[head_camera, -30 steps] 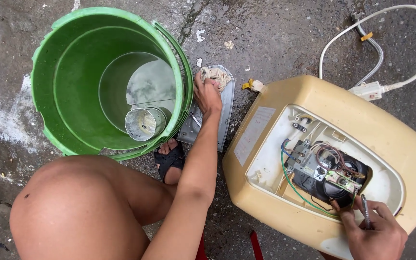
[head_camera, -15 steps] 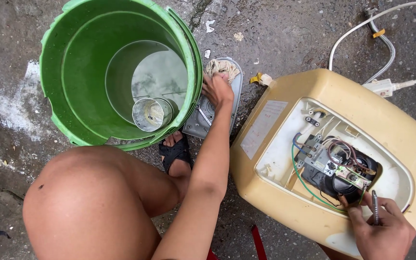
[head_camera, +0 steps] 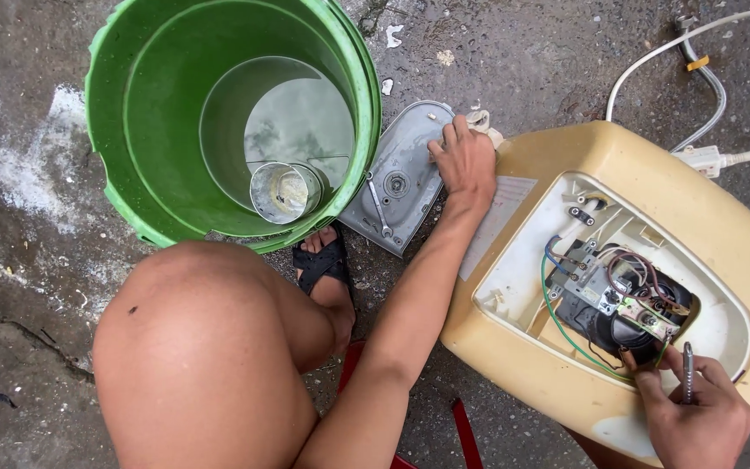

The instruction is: The person sits on a red stool and uses a screwdriver to work on the internal wiring and components of a beige appliance. They manipulate wires and tighten screws within the device's open casing.

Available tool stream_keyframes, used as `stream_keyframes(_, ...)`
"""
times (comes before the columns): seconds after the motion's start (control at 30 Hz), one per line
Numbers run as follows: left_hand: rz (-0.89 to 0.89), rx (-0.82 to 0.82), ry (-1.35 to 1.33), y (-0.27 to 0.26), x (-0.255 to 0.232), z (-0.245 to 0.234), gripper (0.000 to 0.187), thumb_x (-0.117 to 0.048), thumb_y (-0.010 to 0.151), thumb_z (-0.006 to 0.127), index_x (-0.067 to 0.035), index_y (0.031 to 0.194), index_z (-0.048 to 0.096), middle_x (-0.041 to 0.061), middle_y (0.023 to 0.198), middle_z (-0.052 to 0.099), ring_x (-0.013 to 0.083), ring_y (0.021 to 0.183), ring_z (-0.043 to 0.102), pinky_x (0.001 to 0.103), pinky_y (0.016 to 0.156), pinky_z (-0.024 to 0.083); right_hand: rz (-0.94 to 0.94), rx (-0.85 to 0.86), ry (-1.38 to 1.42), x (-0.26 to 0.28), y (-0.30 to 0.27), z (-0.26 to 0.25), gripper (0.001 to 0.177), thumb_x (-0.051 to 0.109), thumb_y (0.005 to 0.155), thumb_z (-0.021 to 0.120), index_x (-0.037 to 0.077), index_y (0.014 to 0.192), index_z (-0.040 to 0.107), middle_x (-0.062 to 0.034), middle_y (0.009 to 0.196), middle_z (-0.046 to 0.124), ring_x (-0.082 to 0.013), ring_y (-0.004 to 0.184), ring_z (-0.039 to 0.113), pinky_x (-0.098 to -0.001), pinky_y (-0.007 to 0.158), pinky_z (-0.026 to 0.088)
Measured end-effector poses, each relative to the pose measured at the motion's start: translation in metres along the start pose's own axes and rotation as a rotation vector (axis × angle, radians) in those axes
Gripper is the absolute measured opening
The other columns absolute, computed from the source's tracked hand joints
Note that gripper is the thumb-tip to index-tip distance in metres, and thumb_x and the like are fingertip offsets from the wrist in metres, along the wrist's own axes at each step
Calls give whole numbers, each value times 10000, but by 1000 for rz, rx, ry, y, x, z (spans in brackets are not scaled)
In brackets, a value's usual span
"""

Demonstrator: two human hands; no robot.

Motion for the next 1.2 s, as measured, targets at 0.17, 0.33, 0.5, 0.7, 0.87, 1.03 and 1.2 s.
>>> stream_keyframes(0.17, -28, 45, -56, -9, 15, -1, 194, -151, 894, 641, -255, 948, 796, 49, 1161, 537, 267, 1120, 476, 512, 875, 370, 18, 1, -14, -5, 1, 3, 271, 255, 962, 910, 25, 1065, 811, 0, 1164, 732, -116, 886, 651, -290, 775, 447)
stream_keyframes(0.33, -90, 15, -208, -28, 37, -26, 65, -139, 838, 808, -142, 790, 764, 136, 1321, 524, 378, 1312, 405, 547, 929, 423, 1, 3, -67, 0, 2, 2, 246, 229, 950, 855, 44, 1111, 834, 3, 1099, 725, -142, 667, 597, -314, 697, 453)
stream_keyframes(0.5, -85, 67, -355, -31, 53, -1, 107, -155, 836, 834, -117, 766, 763, 150, 1554, 408, 389, 1414, 325, 589, 1092, 356, 25, 15, -92, 1, -1, 2, 282, 279, 916, 834, 89, 1124, 830, 36, 1104, 720, -181, 697, 652, -350, 723, 479)
stream_keyframes(0.7, 115, 177, -348, 31, 69, 16, 133, -208, 846, 845, -112, 785, 775, 130, 1660, 265, 452, 1531, 172, 692, 1185, 255, 8, 28, -95, 8, -1, -2, 215, 262, 921, 831, 95, 1056, 815, 42, 1133, 717, -153, 679, 631, -324, 735, 479)
stream_keyframes(0.87, 188, 99, -444, 29, 62, -21, 189, -233, 868, 841, -153, 734, 734, 71, 1673, 254, 411, 1563, 87, 661, 1235, 148, 114, 74, -82, 15, 4, -5, 218, 264, 894, 772, 48, 918, 793, 42, 1153, 726, -180, 720, 650, -357, 716, 482)
stream_keyframes(1.03, 236, 19, -1695, -13, 39, -126, 164, -147, 940, 733, -18, 1039, 712, 135, 913, 773, 186, 797, 757, 269, 749, 636, 64, 136, -58, 34, 10, -7, 245, 220, 908, 710, 74, 1083, 799, 38, 1150, 711, -242, 588, 645, -433, 570, 452)
stream_keyframes(1.2, 447, 185, -1595, -89, -30, -220, 218, -189, 927, 801, -33, 1062, 733, 100, 867, 772, 113, 804, 752, 224, 759, 630, 222, 160, -1, 44, 13, -17, 251, 129, 870, 683, 152, 1084, 813, -3, 1090, 732, -418, 834, 718, -579, 756, 576)
Point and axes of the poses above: each hand's wrist, its own y-axis towards the middle knuckle, its own z-axis out of the palm, x = y × z, the point moved 9 cm from there along y, towards the middle knuckle
